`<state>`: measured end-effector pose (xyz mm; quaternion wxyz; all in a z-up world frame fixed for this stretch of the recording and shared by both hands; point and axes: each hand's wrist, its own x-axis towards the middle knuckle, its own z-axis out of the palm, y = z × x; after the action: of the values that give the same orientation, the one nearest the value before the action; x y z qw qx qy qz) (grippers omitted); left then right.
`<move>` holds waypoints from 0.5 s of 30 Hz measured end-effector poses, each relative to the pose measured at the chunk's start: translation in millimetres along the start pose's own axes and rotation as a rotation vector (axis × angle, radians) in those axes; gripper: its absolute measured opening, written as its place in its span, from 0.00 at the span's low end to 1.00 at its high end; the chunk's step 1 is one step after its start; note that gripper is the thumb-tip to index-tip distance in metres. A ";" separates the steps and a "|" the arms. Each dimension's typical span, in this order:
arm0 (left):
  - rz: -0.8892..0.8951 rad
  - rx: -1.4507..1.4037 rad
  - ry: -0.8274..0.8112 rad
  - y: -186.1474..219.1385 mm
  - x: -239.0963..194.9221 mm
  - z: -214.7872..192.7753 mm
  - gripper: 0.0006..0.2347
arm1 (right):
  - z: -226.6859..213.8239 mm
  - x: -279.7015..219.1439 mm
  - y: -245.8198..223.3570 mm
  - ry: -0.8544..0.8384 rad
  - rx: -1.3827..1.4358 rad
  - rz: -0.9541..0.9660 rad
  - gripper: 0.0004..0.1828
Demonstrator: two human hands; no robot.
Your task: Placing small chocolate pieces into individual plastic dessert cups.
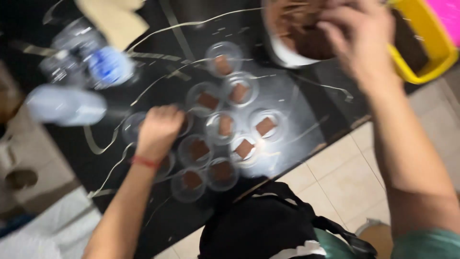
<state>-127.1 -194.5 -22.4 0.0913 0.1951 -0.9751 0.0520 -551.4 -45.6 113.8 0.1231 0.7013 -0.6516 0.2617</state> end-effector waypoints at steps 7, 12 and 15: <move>0.129 0.146 -0.137 2.1 13.1 3.1 0.01 | 56.9 13.4 80.8 -0.251 0.016 0.096 0.07; 0.178 0.210 -0.261 1.8 11.7 7.0 0.02 | 74.5 24.9 98.4 -0.496 0.029 0.007 0.17; 0.226 0.265 -0.352 0.2 8.2 13.8 0.02 | 70.9 31.4 95.0 -0.600 -0.022 0.057 0.20</move>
<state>-136.8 -199.3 -34.3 -0.1128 0.1013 -0.9763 0.1546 -629.3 -120.1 55.3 -0.0745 0.7272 -0.6813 0.0392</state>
